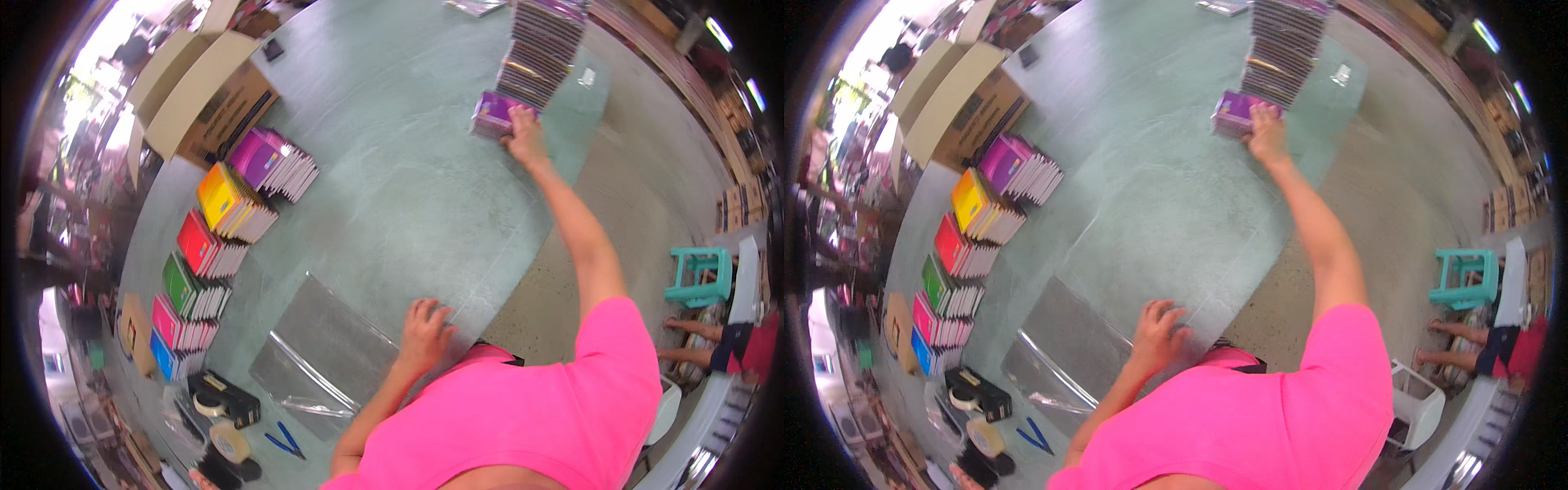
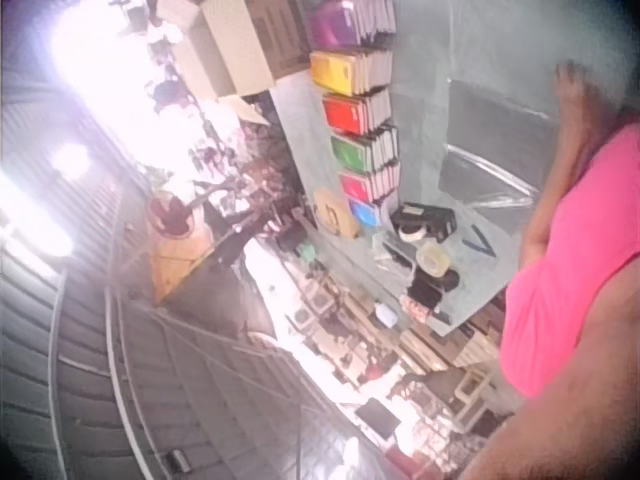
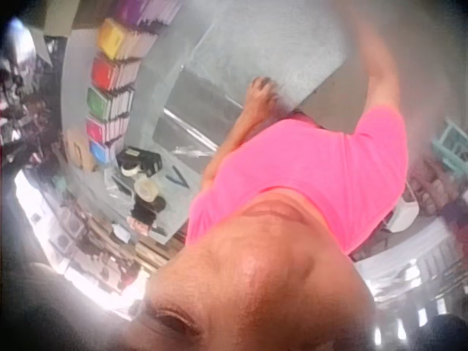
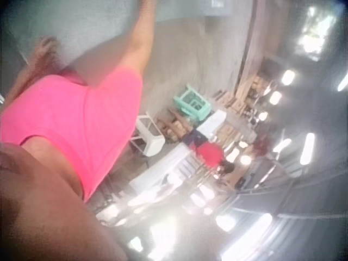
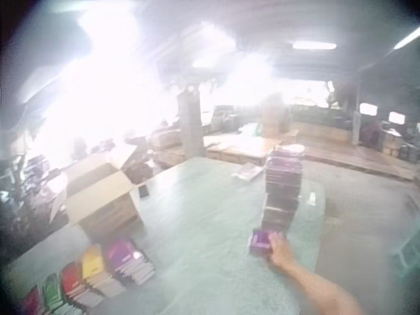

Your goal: The person places a notepad into a plastic sleeve, folds the sleeve over the notepad, and secures it with tape, then stacks the packaged items.

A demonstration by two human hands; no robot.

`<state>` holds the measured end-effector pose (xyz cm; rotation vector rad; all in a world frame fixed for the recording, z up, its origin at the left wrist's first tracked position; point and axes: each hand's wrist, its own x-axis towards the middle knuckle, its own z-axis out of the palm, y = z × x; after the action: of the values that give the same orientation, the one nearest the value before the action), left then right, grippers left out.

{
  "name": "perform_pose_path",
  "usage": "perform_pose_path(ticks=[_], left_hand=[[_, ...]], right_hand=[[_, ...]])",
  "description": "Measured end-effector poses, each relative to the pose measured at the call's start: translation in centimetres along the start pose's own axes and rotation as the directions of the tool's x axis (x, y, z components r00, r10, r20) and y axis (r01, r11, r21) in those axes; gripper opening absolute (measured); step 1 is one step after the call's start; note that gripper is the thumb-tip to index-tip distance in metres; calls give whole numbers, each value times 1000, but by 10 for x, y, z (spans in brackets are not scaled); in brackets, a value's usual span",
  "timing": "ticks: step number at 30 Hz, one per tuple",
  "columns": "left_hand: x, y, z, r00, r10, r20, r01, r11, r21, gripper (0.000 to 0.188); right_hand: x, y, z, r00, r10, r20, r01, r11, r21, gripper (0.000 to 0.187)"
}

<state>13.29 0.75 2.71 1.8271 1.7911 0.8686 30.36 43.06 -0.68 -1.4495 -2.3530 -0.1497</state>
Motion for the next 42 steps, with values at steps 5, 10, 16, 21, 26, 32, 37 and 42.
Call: perform_pose_path(ticks=[5,10,16,21,26,32,37,42], left_hand=[[-15,-29,-43,964,-161,-212,190,974,126,33],[-68,-73,-102,786,-258,-561,494,809,320,23],[-207,-78,-122,346,-314,-884,836,531,138,23],[-327,-76,-104,78,-482,-873,994,101,33,23],[-345,-71,-108,12,-567,-824,950,264,-168,24],[-298,-76,-121,204,-611,-765,874,465,-139,23],[-303,-91,-153,419,-406,-812,792,600,108,24],[-283,-131,-333,525,-120,-843,721,589,365,25]], right_hand=[[23,41,30,922,-143,-360,146,989,-20,57],[24,16,7,997,65,-44,-77,927,-368,75],[-58,-208,-1,894,-387,-224,428,887,175,55],[-249,-430,-49,403,-905,-134,483,86,871,35],[-324,-493,-77,79,-995,-53,502,-6,865,48],[-339,-484,-87,-85,-994,-68,689,-108,717,68],[-326,-482,-114,70,-978,-195,569,-121,813,51],[-305,-510,-124,317,-931,-179,486,-2,874,38]])
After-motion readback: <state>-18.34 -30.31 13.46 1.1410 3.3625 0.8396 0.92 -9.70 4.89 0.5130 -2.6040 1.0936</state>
